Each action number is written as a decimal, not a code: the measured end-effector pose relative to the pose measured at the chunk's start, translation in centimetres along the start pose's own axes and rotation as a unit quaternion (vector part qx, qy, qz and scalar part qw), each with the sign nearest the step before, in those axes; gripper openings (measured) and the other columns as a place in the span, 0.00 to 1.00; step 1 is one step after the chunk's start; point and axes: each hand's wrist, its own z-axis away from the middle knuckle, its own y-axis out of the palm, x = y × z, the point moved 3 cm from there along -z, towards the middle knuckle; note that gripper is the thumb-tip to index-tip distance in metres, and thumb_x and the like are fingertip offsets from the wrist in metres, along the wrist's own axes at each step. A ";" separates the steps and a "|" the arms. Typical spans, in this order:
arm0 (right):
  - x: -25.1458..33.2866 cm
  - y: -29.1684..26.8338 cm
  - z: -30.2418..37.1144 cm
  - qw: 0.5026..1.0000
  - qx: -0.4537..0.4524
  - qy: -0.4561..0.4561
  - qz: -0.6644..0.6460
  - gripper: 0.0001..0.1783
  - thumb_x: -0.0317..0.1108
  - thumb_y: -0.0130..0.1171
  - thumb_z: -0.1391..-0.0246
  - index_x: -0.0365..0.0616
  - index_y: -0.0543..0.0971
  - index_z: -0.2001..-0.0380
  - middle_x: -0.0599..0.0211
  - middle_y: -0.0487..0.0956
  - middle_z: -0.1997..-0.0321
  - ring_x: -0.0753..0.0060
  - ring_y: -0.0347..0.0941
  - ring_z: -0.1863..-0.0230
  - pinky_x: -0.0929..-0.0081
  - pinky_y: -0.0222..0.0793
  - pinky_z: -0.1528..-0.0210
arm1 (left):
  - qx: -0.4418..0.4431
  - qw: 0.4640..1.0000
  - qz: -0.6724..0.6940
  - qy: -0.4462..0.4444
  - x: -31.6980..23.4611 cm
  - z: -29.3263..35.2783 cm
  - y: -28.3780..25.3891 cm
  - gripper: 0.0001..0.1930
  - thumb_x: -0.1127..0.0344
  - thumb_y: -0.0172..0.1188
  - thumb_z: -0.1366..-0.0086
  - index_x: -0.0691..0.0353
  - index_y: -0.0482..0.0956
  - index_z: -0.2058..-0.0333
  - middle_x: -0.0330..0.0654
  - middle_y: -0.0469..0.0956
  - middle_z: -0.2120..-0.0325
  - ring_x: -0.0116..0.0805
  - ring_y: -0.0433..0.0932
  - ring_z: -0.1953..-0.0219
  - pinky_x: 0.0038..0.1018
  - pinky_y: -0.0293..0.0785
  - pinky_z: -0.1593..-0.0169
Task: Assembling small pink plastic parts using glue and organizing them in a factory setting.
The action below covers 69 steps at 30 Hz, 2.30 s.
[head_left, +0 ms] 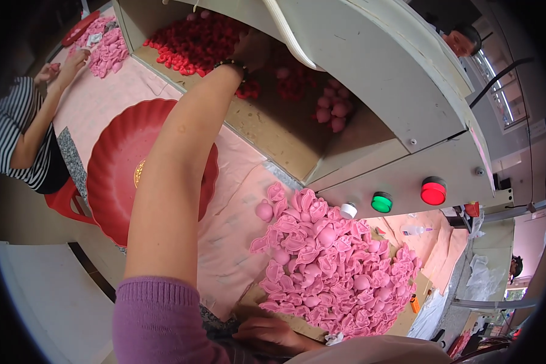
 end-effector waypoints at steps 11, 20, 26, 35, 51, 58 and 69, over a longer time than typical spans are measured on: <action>-1.2 -0.3 0.5 0.992 0.017 0.044 -0.117 0.21 0.23 0.53 0.53 0.36 0.74 0.52 0.61 0.72 0.56 0.66 0.71 0.53 0.78 0.65 0.50 | -0.175 0.970 -0.009 0.168 -2.2 -1.3 2.3 0.16 0.65 0.48 0.41 0.60 0.74 0.55 0.54 0.73 0.54 0.57 0.70 0.52 0.44 0.67 0.48; -0.6 -0.5 0.4 0.997 -0.030 0.021 -0.074 0.19 0.23 0.54 0.53 0.38 0.76 0.54 0.62 0.73 0.57 0.68 0.72 0.57 0.80 0.67 0.55 | -0.111 0.975 0.046 0.189 -4.2 0.2 3.9 0.16 0.65 0.49 0.42 0.60 0.75 0.56 0.54 0.74 0.56 0.56 0.71 0.53 0.43 0.68 0.48; -0.6 -0.5 0.1 0.999 -0.018 -0.022 -0.041 0.20 0.24 0.53 0.52 0.38 0.75 0.52 0.63 0.73 0.56 0.69 0.71 0.55 0.80 0.66 0.53 | -0.083 0.973 0.069 0.202 -4.9 1.1 2.9 0.15 0.65 0.49 0.42 0.61 0.75 0.57 0.54 0.75 0.58 0.55 0.72 0.54 0.43 0.68 0.49; -1.4 1.0 1.1 0.996 -0.025 0.024 -0.086 0.19 0.22 0.52 0.51 0.38 0.75 0.52 0.62 0.73 0.56 0.68 0.71 0.55 0.79 0.66 0.53 | -0.022 0.970 0.109 0.218 -6.7 3.5 2.0 0.15 0.65 0.49 0.42 0.61 0.76 0.58 0.54 0.76 0.60 0.54 0.73 0.56 0.41 0.69 0.49; 1.8 0.1 -0.7 0.995 -0.068 0.011 0.074 0.12 0.17 0.56 0.52 0.37 0.78 0.62 0.60 0.75 0.65 0.65 0.75 0.65 0.75 0.70 0.64 | 0.064 0.951 0.133 0.271 -10.4 6.0 -5.3 0.14 0.65 0.50 0.43 0.62 0.78 0.61 0.54 0.78 0.63 0.53 0.75 0.58 0.39 0.70 0.50; 2.3 0.2 -1.2 0.996 -0.077 0.028 0.042 0.10 0.17 0.57 0.51 0.36 0.79 0.64 0.61 0.76 0.67 0.68 0.74 0.66 0.77 0.70 0.66 | -0.064 0.972 0.101 0.202 -3.3 2.2 2.7 0.14 0.68 0.48 0.44 0.67 0.79 0.63 0.55 0.77 0.60 0.55 0.76 0.57 0.44 0.72 0.53; 2.5 0.5 -1.5 0.995 -0.082 0.018 0.046 0.09 0.17 0.56 0.50 0.36 0.78 0.64 0.61 0.75 0.68 0.68 0.74 0.67 0.77 0.69 0.66 | -0.066 0.988 0.115 0.085 -4.2 4.5 -1.8 0.13 0.64 0.55 0.49 0.62 0.81 0.67 0.57 0.78 0.67 0.52 0.77 0.59 0.40 0.75 0.55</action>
